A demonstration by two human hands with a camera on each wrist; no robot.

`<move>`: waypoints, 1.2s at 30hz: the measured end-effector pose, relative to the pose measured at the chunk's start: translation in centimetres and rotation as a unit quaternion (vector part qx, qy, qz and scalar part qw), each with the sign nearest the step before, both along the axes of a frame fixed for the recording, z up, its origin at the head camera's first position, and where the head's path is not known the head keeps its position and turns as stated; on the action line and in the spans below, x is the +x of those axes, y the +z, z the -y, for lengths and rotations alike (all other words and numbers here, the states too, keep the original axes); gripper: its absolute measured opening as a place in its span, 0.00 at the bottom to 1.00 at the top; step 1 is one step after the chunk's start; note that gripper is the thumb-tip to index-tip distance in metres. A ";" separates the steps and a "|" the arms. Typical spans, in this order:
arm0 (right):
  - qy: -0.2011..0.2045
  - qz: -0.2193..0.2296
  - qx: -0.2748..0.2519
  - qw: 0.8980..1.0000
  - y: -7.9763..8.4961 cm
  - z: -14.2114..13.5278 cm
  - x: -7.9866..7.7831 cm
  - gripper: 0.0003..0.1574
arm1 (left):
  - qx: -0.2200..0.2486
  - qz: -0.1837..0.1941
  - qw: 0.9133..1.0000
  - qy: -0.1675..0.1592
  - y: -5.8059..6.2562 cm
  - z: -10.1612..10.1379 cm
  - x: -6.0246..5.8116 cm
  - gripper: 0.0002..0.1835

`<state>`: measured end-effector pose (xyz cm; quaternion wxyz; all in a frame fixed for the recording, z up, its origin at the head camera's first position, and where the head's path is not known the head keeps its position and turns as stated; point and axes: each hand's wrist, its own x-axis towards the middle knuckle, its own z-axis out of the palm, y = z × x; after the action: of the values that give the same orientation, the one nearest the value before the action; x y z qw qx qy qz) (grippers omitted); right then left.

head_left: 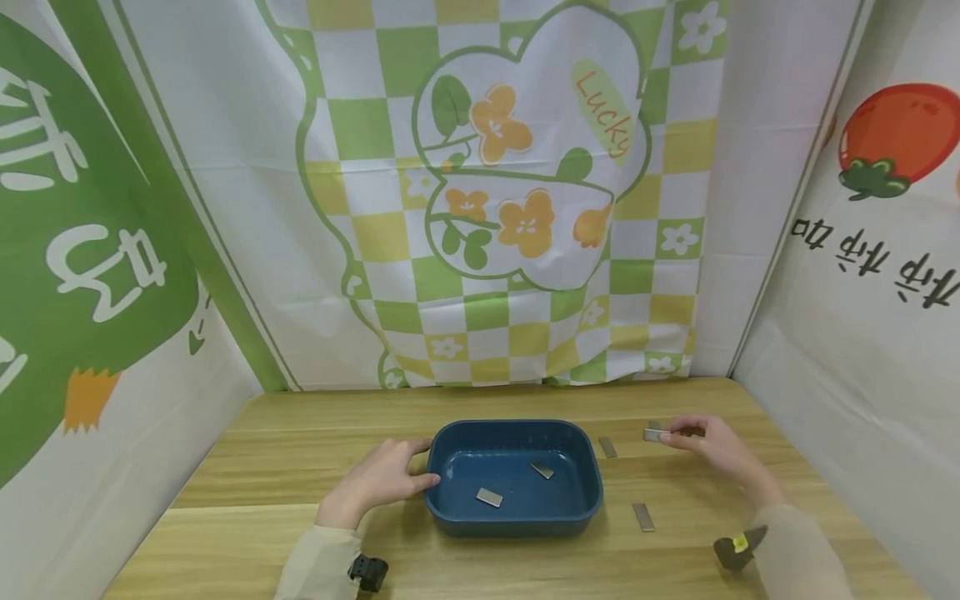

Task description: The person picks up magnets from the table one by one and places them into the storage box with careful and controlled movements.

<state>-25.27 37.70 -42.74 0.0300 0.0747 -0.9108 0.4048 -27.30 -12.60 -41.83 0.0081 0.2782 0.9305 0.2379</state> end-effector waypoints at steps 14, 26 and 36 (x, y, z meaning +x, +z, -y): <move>0.020 -0.019 0.001 1.000 0.7 1.1 -0.7 0.20 | 0.002 -0.004 1.000 0.001 -0.1 0.0 0.0 0.31; 0.032 -0.020 -0.002 0.999 1.0 2.2 -1.0 0.19 | 0.001 -0.002 1.000 0.002 0.0 0.0 0.0 0.30; 0.048 -0.031 -0.005 0.998 1.2 3.1 -1.6 0.17 | 0.003 0.000 1.000 0.001 0.0 0.0 -0.1 0.30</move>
<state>-26.88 34.60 -41.53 0.0388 0.1303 -0.9029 0.4078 -27.35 -12.64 -41.86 0.0068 0.2770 0.9301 0.2409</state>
